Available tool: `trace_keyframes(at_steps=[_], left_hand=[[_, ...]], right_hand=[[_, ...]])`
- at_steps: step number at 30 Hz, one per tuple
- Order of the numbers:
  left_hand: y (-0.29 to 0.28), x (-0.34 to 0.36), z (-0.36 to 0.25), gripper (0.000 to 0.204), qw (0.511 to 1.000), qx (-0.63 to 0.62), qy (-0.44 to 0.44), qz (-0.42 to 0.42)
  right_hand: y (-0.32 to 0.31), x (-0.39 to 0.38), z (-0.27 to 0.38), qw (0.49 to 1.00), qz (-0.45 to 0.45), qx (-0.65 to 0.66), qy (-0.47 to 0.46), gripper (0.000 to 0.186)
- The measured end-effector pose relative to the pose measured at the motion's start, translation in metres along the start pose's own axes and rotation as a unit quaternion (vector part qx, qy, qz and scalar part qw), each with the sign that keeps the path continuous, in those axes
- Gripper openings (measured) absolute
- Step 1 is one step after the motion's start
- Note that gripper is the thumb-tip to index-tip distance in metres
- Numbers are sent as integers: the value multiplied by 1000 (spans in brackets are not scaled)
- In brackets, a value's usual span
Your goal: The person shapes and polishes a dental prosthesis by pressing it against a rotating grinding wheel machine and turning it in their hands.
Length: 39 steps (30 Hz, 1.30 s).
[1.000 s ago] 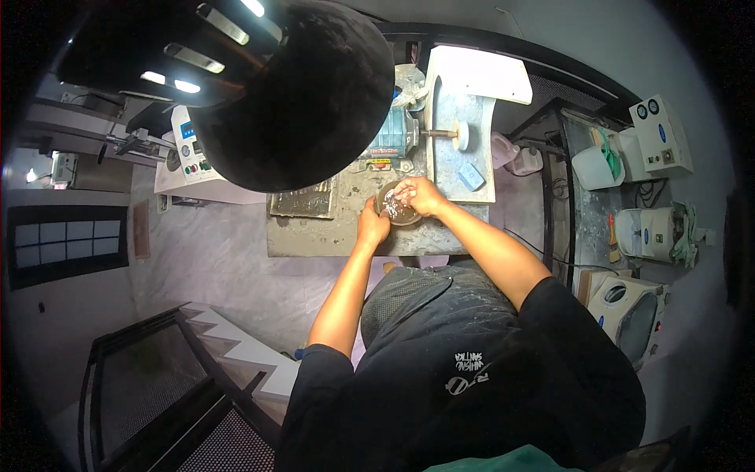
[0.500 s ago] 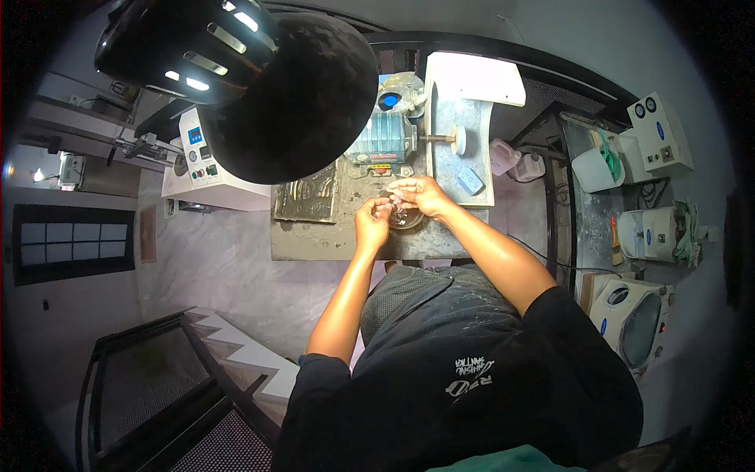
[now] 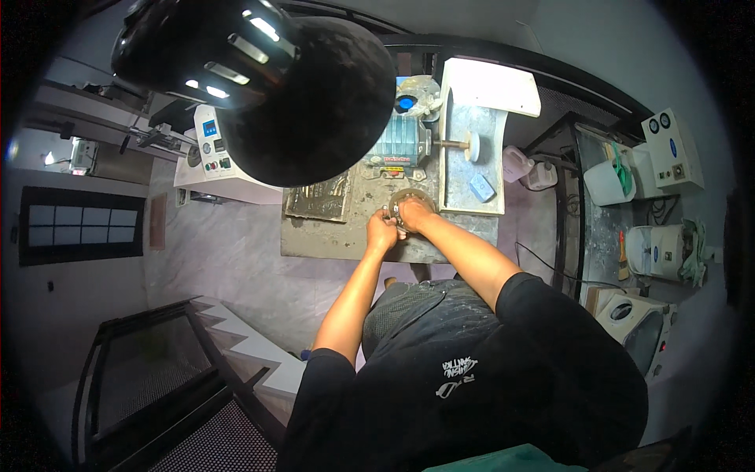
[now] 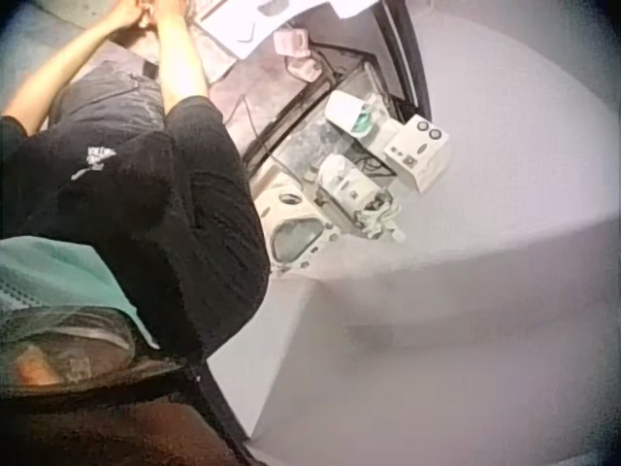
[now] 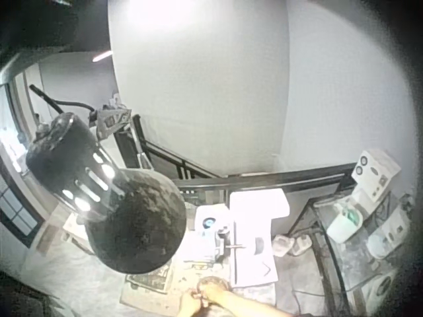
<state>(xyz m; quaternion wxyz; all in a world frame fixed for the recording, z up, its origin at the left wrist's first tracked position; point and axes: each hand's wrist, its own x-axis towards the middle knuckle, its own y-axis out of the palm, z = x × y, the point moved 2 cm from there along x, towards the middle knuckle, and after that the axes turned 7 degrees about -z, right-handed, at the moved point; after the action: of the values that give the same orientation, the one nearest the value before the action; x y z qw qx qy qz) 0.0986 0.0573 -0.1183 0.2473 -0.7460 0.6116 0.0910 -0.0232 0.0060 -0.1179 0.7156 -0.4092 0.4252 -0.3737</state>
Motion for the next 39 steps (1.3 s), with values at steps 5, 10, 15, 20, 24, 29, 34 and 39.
trace_keyframes(at_steps=[5,10,15,20,24,29,34,39], left_hand=[[-4,-6,2,21,1000,2,-21,-9],[-3,-7,3,22,999,-10,-48,-16],[-7,-6,-2,25,979,132,126,-93],[-3,-6,2,27,975,153,132,-96],[4,-13,-4,28,996,52,38,-63],[4,-17,-11,30,998,0,18,-59],[-5,-17,-5,29,983,102,102,-111],[-15,-20,-19,29,927,201,243,-204]], right_hand=[[-5,16,-9,995,92,34,-4,21],[-11,19,-38,926,107,351,85,19],[-14,11,-51,855,101,499,93,32],[-16,-6,-40,966,7,260,4,25],[-5,-9,-24,994,47,82,-64,25],[0,-11,-18,995,12,64,-77,22],[-9,-3,-34,926,-34,372,50,13],[-14,0,-46,859,-44,510,4,14]])
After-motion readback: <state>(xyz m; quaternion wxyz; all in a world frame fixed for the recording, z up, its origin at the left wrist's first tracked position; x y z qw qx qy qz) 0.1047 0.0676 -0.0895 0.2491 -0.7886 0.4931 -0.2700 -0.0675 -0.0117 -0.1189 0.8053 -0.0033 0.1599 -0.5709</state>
